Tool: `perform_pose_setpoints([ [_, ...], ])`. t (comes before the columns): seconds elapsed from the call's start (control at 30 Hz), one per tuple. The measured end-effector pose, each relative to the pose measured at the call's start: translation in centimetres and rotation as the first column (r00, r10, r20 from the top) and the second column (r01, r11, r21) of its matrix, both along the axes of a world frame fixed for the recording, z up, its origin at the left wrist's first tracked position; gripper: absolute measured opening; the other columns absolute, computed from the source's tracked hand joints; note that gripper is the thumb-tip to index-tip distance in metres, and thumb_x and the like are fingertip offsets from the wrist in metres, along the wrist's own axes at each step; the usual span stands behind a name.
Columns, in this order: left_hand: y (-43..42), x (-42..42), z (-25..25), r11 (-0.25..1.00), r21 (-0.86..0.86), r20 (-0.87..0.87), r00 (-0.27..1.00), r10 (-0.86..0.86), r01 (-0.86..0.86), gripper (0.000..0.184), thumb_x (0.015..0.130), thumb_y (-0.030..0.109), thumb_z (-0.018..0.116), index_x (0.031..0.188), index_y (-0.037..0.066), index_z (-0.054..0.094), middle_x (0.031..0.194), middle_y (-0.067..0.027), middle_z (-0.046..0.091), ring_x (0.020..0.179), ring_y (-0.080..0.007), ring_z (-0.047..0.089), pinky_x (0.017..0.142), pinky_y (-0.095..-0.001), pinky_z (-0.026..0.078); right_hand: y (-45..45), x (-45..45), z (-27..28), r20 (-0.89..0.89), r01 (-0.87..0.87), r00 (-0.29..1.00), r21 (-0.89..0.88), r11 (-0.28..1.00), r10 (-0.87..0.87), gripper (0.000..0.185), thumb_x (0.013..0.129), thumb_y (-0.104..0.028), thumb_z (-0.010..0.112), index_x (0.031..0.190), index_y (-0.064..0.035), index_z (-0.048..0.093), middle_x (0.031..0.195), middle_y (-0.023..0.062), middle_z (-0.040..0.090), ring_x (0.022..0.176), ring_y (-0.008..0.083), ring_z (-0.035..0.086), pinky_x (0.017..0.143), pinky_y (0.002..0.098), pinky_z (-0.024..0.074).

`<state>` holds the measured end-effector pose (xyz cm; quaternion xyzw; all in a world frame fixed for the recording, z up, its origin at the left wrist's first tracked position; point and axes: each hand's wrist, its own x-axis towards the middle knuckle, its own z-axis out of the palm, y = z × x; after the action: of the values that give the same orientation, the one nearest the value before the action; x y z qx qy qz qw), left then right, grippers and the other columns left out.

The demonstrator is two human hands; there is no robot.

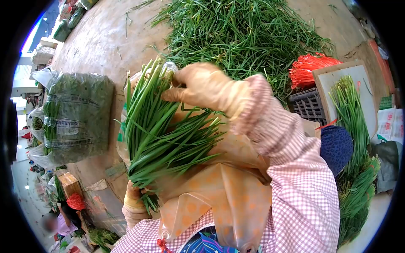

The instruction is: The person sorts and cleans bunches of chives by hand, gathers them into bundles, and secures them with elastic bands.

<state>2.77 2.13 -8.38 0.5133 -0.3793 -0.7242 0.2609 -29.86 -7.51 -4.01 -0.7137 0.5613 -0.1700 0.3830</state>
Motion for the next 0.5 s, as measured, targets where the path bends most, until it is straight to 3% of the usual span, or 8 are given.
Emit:
perform_pose_setpoints([
  [0.1,0.5,0.1,0.2,1.000,-0.001,0.003,1.000,-0.001,0.001,0.047,0.091,0.010,0.058,0.135,0.001,0.045,0.123,-0.0110,0.060,0.106,-0.0190,0.060,0.092,-0.0324,0.049,0.4,2.7,-3.3,0.348,0.141,0.937,-0.274,0.951,-0.039,0.037,0.088,-0.038,0.061,0.103,-0.0041,0.066,0.081,0.0161,0.066,0.079,0.0319,0.065,0.075,0.0389,0.0514],
  [0.13,0.8,0.2,0.3,1.000,0.003,0.011,1.000,0.003,-0.003,0.047,0.091,0.010,0.058,0.135,0.001,0.045,0.123,-0.0110,0.060,0.106,-0.0190,0.060,0.092,-0.0324,0.049,0.8,2.8,-2.9,0.136,0.070,0.991,-0.427,0.902,-0.013,0.023,0.087,-0.026,0.059,0.097,-0.0063,0.066,0.083,0.0119,0.066,0.083,0.0288,0.065,0.075,0.0375,0.0510],
  [0.17,0.9,0.1,0.2,1.000,0.005,0.011,1.000,0.008,-0.008,0.047,0.091,0.010,0.058,0.135,0.001,0.045,0.123,-0.0110,0.060,0.106,-0.0190,0.060,0.092,-0.0324,0.049,1.3,3.0,-2.5,0.140,0.066,0.990,-0.423,0.904,-0.007,0.023,0.087,-0.026,0.059,0.097,-0.0063,0.066,0.083,0.0119,0.066,0.083,0.0288,0.065,0.075,0.0375,0.0510],
  [0.23,1.2,0.2,0.2,1.000,0.006,0.012,1.000,0.011,-0.011,0.047,0.091,0.010,0.058,0.135,0.001,0.045,0.123,-0.0110,0.060,0.106,-0.0189,0.060,0.092,-0.0323,0.049,2.2,3.1,-1.9,-0.352,-0.255,0.935,-0.756,0.602,-0.047,0.014,0.075,-0.018,0.063,0.086,-0.0104,0.064,0.091,0.0035,0.062,0.091,0.0238,0.060,0.080,0.0392,0.0485],
  [0.37,1.3,0.1,-0.1,1.000,0.001,-0.001,1.000,0.008,-0.008,0.047,0.091,0.010,0.058,0.135,0.001,0.045,0.123,-0.0110,0.060,0.106,-0.0188,0.060,0.092,-0.0323,0.049,4.4,3.2,-1.0,-0.344,-0.313,0.939,-0.869,0.383,-0.014,0.015,0.067,-0.020,0.059,0.079,-0.0114,0.060,0.097,0.0031,0.060,0.098,0.0207,0.056,0.086,0.0389,0.0461],
  [0.43,1.5,0.1,-0.3,1.000,0.004,-0.003,1.000,0.007,-0.007,0.047,0.091,0.010,0.058,0.135,0.001,0.045,0.123,-0.0109,0.060,0.106,-0.0188,0.060,0.092,-0.0323,0.049,5.3,2.4,0.4,-0.310,-0.338,0.941,-0.843,0.418,0.137,0.013,0.072,-0.015,0.065,0.082,-0.0074,0.062,0.094,0.0063,0.061,0.093,0.0229,0.058,0.083,0.0386,0.0478],
  [0.47,1.5,0.0,-0.4,1.000,0.002,-0.007,1.000,0.006,-0.006,0.047,0.091,0.010,0.058,0.135,0.001,0.045,0.123,-0.0109,0.060,0.106,-0.0188,0.060,0.092,-0.0323,0.049,5.9,2.0,0.7,0.043,-0.224,0.929,-0.726,0.650,0.369,0.009,0.078,-0.015,0.065,0.082,-0.0067,0.064,0.087,0.0064,0.062,0.085,0.0231,0.060,0.077,0.0359,0.0489],
  [0.5,1.4,0.1,-0.4,1.000,0.002,-0.009,1.000,0.007,-0.007,0.047,0.091,0.010,0.058,0.135,0.001,0.045,0.123,-0.0109,0.060,0.106,-0.0188,0.060,0.092,-0.0323,0.049,6.4,1.8,0.9,0.432,-0.197,0.782,-0.512,0.836,0.449,0.009,0.084,-0.015,0.065,0.082,-0.0059,0.066,0.081,0.0066,0.062,0.078,0.0232,0.061,0.070,0.0331,0.0501],
])
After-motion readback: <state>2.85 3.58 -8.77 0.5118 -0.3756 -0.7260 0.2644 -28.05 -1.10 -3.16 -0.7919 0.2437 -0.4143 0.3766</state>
